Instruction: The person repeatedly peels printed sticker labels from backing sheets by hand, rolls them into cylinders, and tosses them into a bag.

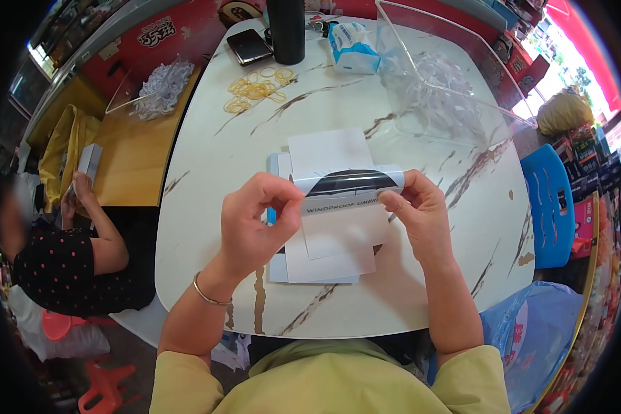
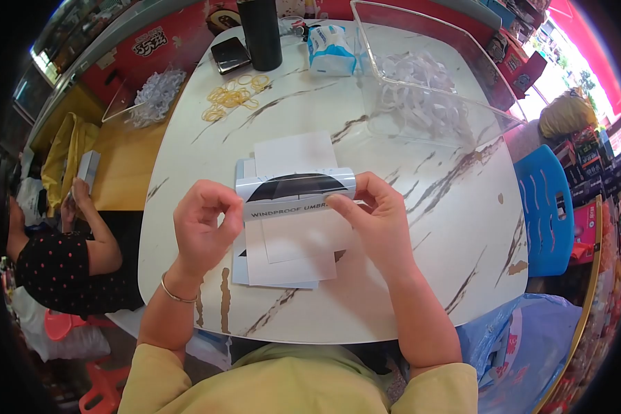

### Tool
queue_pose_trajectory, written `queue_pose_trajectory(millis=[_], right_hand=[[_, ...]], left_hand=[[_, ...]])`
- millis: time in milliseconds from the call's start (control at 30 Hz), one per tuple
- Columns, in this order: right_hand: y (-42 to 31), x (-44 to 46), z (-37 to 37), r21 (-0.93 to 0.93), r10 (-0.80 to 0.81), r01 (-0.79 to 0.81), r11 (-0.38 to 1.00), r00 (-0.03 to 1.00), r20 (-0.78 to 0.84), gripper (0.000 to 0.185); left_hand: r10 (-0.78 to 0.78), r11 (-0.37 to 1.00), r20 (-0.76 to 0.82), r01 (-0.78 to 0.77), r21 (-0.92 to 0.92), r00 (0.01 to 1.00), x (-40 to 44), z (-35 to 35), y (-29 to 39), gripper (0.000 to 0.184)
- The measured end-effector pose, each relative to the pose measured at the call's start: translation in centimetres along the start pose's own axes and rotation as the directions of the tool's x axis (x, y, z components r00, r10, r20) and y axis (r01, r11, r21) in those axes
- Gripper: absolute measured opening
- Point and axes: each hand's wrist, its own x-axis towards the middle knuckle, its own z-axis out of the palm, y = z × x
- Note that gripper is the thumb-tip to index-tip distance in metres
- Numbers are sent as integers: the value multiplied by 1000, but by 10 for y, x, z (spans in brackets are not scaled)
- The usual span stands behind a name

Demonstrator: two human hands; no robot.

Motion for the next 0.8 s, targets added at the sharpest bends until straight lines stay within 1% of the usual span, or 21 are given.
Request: queue_pose_trajectory(millis=[67, 167, 267, 367, 467, 567, 667, 767, 800], right_hand=[[0, -1, -1, 13, 16, -17, 1000, 1000, 17, 9], [-1, -1, -2, -4, -1, 1, 1000, 1000, 26, 8], [-6, -1, 1, 48, 16, -16, 999, 1000, 1, 10], [-5, 0, 2, 76, 25, -24, 997, 1000, -11, 13], [-5, 0, 2, 71, 7, -5, 997, 1000, -29, 11], [0, 2, 0, 21, -56, 57, 998, 997, -53, 9], [1, 1, -1, -62, -7, 3, 998, 998, -64, 14], [-7, -3, 10, -51, -8, 3, 999, 996, -91, 30], [-4, -3, 13, -85, -23, 14, 996, 995, -100, 37]], left_hand=[[-77, 995, -21, 75, -68, 997, 1, 0, 0, 17], [-92, 989, -56, 85, -121, 994, 0, -1, -6, 16], [-153, 976, -59, 141, -165, 987, 1, -2, -6, 17], [-146, 974, -58, 133, -183, 988, 1, -3, -8, 17], [-157, 978, -64, 146, -148, 986, 0, 0, -4, 17], [-53, 997, 9, 53, -47, 999, -1, 4, 0, 19], [3, 1000, 57, -5, 21, 998, -4, 7, 2, 19], [59, 997, 79, -63, 51, 995, -6, 13, 1, 19], [85, 994, 91, -91, 63, 992, -6, 14, 1, 19]])
